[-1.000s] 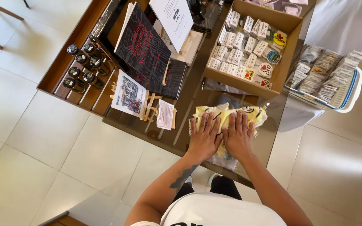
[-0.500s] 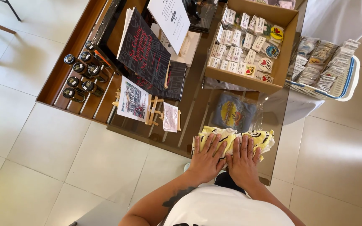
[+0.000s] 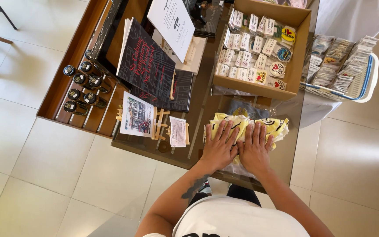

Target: Organize and clean various souvenir items such as keychains and shirts on a display table.

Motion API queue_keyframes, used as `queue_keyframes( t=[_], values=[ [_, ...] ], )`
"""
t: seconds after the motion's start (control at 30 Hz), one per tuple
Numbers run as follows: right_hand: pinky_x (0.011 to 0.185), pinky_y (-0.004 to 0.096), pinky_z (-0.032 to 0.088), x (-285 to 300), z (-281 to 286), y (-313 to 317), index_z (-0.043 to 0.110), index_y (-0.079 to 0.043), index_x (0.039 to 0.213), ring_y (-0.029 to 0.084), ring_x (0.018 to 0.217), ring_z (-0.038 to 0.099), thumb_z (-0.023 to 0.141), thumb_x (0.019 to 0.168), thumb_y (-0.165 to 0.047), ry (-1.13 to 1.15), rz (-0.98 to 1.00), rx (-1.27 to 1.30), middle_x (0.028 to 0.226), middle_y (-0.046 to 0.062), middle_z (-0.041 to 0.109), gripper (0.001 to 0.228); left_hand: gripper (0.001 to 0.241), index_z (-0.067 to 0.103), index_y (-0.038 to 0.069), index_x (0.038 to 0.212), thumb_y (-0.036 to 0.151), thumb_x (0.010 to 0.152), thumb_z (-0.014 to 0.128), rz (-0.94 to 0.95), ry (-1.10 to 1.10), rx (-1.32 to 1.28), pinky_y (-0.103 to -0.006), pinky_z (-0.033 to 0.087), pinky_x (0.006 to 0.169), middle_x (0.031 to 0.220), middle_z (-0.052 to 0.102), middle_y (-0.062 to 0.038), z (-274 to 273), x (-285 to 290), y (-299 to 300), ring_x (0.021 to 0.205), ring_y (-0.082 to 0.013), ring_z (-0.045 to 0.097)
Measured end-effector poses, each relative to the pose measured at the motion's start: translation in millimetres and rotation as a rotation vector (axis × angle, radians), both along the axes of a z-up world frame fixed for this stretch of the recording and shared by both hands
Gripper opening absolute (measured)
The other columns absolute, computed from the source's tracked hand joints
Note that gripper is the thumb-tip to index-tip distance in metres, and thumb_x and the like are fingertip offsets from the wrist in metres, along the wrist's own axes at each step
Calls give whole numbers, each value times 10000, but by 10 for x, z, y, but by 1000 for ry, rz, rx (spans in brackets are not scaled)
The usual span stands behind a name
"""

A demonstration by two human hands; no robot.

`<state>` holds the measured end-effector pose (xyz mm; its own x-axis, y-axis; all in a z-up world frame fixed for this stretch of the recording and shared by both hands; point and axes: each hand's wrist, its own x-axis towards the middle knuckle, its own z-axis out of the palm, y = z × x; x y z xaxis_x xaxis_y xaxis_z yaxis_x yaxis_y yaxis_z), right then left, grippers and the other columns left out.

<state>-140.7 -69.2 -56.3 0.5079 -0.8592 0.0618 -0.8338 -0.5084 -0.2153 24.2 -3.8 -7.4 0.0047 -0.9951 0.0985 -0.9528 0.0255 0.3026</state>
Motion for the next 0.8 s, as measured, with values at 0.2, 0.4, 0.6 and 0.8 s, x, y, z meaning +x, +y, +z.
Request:
queue_keyframes(
  t=[0.2,0.4,0.6,0.8],
  values=[
    [1231,640,-33,145,118,-271,174,-76,1658,412,1596,12,288,1082,-537,34,-27,139,1720,230,100,747,683,225,228,1649,488,1020,276,-6,8,239,-700,-92,1212,1740,101,-88,192,123,-270,1604,-315,39],
    [1232,633,-31,226,150,-388,168,-82,1659,409,1595,5,280,1088,-543,52,-29,156,1722,223,88,742,700,174,239,1660,512,1017,231,8,4,312,-689,-120,1205,1744,53,-75,131,181,-439,1606,-309,-2],
    [1232,635,-34,255,217,-430,149,-56,1658,422,1590,-3,284,1091,-521,36,-18,168,1714,249,81,745,701,153,235,1667,495,1024,255,8,-19,302,-680,-95,1218,1749,39,-75,188,219,-492,1607,-315,-16],
    [1231,623,-73,354,408,-509,131,-70,1667,392,1593,-71,209,1104,-564,54,-39,252,1726,230,24,753,702,153,235,1667,495,1027,276,16,-47,331,-676,-78,1222,1747,58,-81,309,261,-584,1608,-311,-1]
  ],
)
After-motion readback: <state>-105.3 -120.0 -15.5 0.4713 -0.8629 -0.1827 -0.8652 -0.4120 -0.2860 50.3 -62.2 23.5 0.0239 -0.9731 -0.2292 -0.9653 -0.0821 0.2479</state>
